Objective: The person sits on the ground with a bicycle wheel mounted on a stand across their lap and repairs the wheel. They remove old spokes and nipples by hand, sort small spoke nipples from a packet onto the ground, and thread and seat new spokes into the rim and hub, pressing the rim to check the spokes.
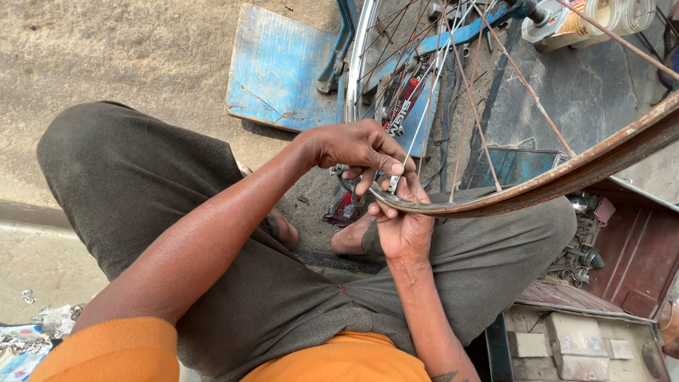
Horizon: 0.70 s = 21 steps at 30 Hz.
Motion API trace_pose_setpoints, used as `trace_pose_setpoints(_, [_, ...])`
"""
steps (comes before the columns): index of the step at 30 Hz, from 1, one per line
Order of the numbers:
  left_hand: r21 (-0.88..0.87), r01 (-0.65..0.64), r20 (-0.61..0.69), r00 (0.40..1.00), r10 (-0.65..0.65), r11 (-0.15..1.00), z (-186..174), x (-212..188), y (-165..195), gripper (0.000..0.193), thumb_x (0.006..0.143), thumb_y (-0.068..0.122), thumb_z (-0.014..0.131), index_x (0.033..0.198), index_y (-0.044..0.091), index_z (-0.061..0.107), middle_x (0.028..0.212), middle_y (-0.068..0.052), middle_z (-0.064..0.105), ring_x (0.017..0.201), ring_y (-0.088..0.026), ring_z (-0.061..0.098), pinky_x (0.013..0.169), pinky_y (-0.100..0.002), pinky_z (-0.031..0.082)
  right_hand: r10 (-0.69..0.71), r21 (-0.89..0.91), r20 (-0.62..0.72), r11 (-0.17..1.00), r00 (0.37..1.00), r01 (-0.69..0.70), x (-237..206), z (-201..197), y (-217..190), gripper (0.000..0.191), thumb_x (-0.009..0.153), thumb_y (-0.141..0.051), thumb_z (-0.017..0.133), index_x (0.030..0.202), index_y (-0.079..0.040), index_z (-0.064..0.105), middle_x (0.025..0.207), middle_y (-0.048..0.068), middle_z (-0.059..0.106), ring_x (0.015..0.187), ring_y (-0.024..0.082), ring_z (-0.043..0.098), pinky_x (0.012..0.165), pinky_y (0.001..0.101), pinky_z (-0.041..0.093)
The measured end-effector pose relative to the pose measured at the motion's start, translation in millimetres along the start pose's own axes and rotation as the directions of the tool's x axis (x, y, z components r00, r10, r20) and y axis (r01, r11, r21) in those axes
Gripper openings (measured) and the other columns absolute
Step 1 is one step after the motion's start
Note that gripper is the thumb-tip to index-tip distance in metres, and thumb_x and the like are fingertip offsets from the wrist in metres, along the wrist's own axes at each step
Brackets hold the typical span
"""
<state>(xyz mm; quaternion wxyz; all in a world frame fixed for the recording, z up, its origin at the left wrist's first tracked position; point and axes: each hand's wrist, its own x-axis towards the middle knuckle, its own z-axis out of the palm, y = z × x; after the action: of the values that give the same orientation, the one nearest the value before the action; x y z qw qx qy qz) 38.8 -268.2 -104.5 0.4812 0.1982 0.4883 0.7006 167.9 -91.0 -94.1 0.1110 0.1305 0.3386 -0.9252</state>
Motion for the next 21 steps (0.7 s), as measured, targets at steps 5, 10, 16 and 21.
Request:
trace_pose_setpoints(5, [0.261, -0.066, -0.216, 0.969, 0.124, 0.963, 13, 23, -15, 0.041, 0.083, 0.032, 0.088, 0.078, -0.007, 0.077, 0.059, -0.010, 0.068, 0.039, -0.013, 0.052, 0.031, -0.024, 0.032, 0.009, -0.038, -0.119, 0.999, 0.993, -0.014, -10, 4, -4, 0.042, 0.099, -0.017, 0.059, 0.135, 0.003, 0.051, 0.095, 0.011, 0.067, 0.074, 0.020, 0.066, 0.086, 0.0496, 0.065])
trace_pose_setpoints(10, [0.185, -0.094, -0.213, 0.968, 0.133, 0.978, 12, 26, -22, 0.042, 0.091, 0.041, 0.079, 0.088, -0.001, 0.080, 0.059, -0.006, 0.067, 0.042, -0.008, 0.067, 0.034, -0.021, 0.049, -0.001, -0.065, -0.013, 0.998, 1.000, 0.000, -7, 1, -5, 0.036, 0.111, -0.018, 0.059, 0.139, 0.002, 0.049, 0.098, 0.015, 0.066, 0.073, 0.017, 0.065, 0.083, 0.0470, 0.064])
trace_pose_setpoints(16, [0.041, -0.071, 0.013, 0.997, 0.071, 0.997, 1, 10, -9, 0.040, 0.080, 0.043, 0.078, 0.100, 0.008, 0.079, 0.065, -0.003, 0.075, 0.042, -0.009, 0.064, 0.029, -0.022, 0.035, 0.015, 0.000, -0.008, 1.000, 1.000, -0.015, -2, 8, -4, 0.037, 0.108, -0.015, 0.057, 0.140, 0.003, 0.052, 0.098, 0.015, 0.066, 0.070, 0.015, 0.064, 0.080, 0.0420, 0.064])
trace_pose_setpoints(21, [0.559, 0.025, -0.222, 0.968, 0.121, 0.829, 18, 25, -2, 0.048, 0.082, 0.045, 0.083, 0.070, 0.000, 0.073, 0.053, -0.005, 0.063, 0.040, -0.011, 0.059, 0.032, -0.024, 0.039, 0.022, -0.009, -0.160, 1.000, 0.987, -0.023, -10, 22, -6, 0.035, 0.097, -0.019, 0.057, 0.124, 0.001, 0.052, 0.095, 0.014, 0.067, 0.069, 0.018, 0.065, 0.085, 0.0475, 0.067])
